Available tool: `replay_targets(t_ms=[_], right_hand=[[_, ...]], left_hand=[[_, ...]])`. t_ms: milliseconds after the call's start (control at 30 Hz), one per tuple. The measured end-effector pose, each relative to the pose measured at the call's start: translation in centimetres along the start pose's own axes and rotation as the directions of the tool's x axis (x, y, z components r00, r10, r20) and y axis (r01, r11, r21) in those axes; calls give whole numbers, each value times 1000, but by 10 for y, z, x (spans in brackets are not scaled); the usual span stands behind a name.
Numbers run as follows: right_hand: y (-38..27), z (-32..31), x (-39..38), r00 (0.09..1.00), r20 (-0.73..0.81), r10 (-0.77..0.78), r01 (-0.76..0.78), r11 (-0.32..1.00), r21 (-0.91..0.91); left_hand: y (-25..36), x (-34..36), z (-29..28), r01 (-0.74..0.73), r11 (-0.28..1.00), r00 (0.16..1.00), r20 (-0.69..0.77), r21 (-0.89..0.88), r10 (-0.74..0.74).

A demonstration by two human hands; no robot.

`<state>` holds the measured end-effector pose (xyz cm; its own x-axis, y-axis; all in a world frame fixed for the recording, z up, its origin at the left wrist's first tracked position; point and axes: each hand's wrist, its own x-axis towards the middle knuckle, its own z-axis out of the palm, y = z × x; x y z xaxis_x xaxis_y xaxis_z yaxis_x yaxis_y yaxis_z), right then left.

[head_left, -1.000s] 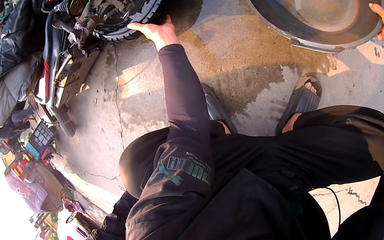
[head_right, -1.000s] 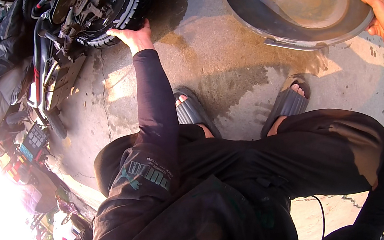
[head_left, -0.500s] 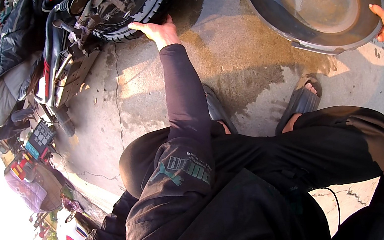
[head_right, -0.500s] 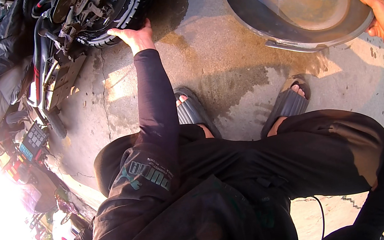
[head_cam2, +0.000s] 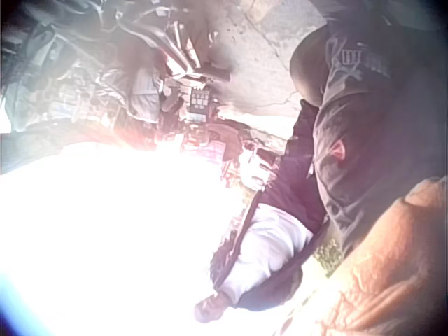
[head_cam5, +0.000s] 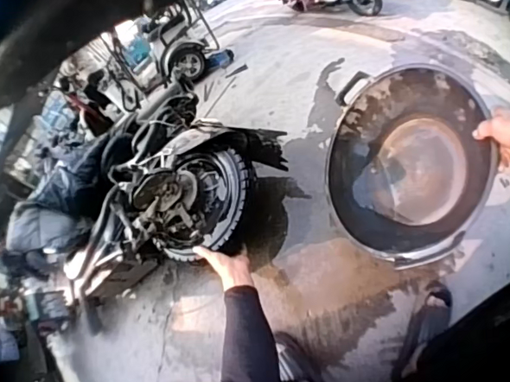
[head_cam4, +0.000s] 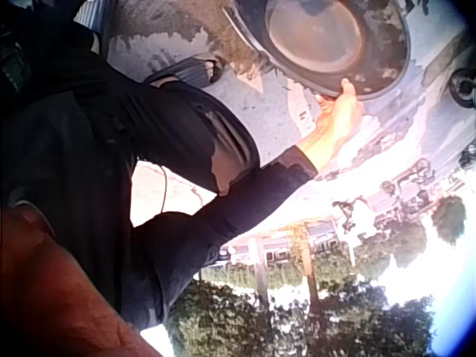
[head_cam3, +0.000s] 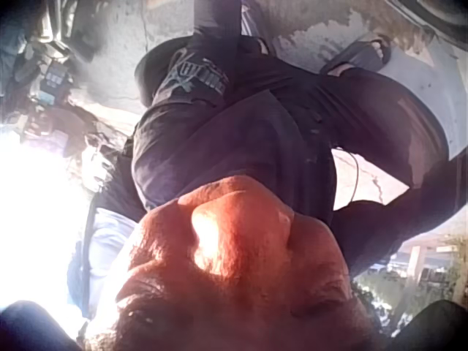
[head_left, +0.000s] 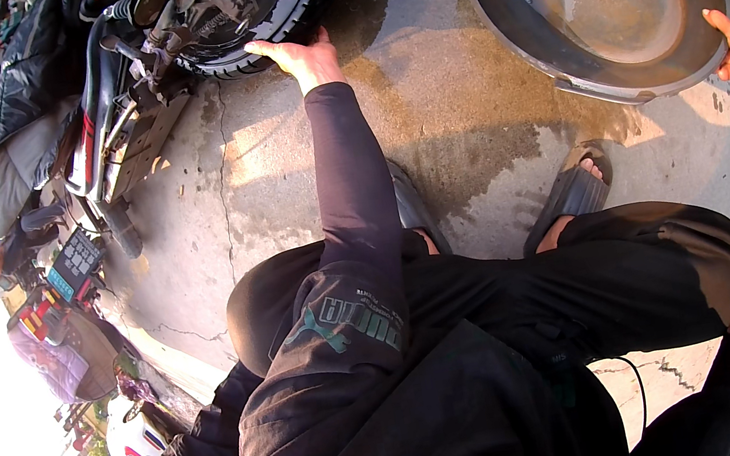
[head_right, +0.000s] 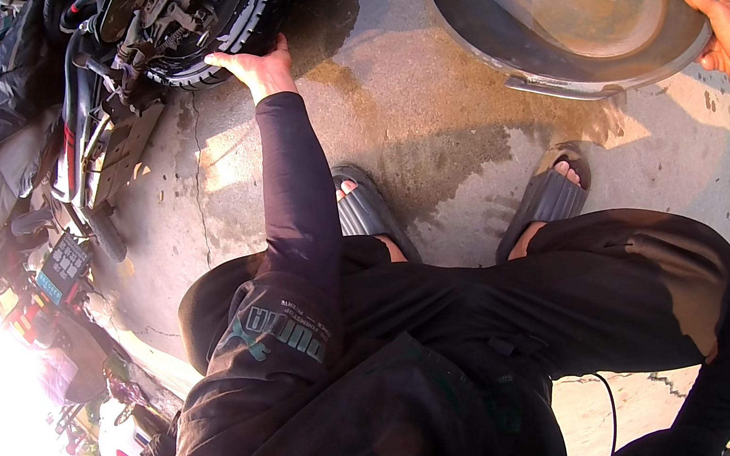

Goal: The person checks a scooter tire for leaks by submerging it in water and observing bubbles. They then retrieve a patch kit, apply a patch to the inner tube, and use a hammer to secure it.

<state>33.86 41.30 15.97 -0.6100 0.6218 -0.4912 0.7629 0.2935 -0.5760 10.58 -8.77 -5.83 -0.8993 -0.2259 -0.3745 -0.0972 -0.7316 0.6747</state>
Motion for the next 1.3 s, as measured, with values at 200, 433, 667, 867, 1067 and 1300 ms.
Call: replay_targets(t_ms=[200, 433, 667, 867, 1067, 1300], right_hand=[[0, -1, 1, 1000, 16, 3, -3, 1000, -6], [2, -1, 2, 999, 40, -7, 6, 1000, 10], [1, 2, 3, 1000, -4, -16, 16, 1000, 22], [7, -3, 13, 1000, 9, 13, -14, 1000, 4], [6, -4, 12, 1000, 7, 12, -12, 1000, -10], [6, -5, 7, 999, 26, -27, 27, 1000, 4]], left_hand=[[-1, 3, 0, 0, 1000, 999, -32, 26, 1], [0, 2, -3, 4, 1000, 1000, -1, -5, -4], [0, 1, -6, -4, 1000, 997, 75, -6, 4], [6, -4, -9, 56, 996, 998, -16, -63, -57], [10, -5, -16, 89, 991, 996, 26, -100, -87], [11, -6, -16, 90, 991, 995, 59, -99, -84]])
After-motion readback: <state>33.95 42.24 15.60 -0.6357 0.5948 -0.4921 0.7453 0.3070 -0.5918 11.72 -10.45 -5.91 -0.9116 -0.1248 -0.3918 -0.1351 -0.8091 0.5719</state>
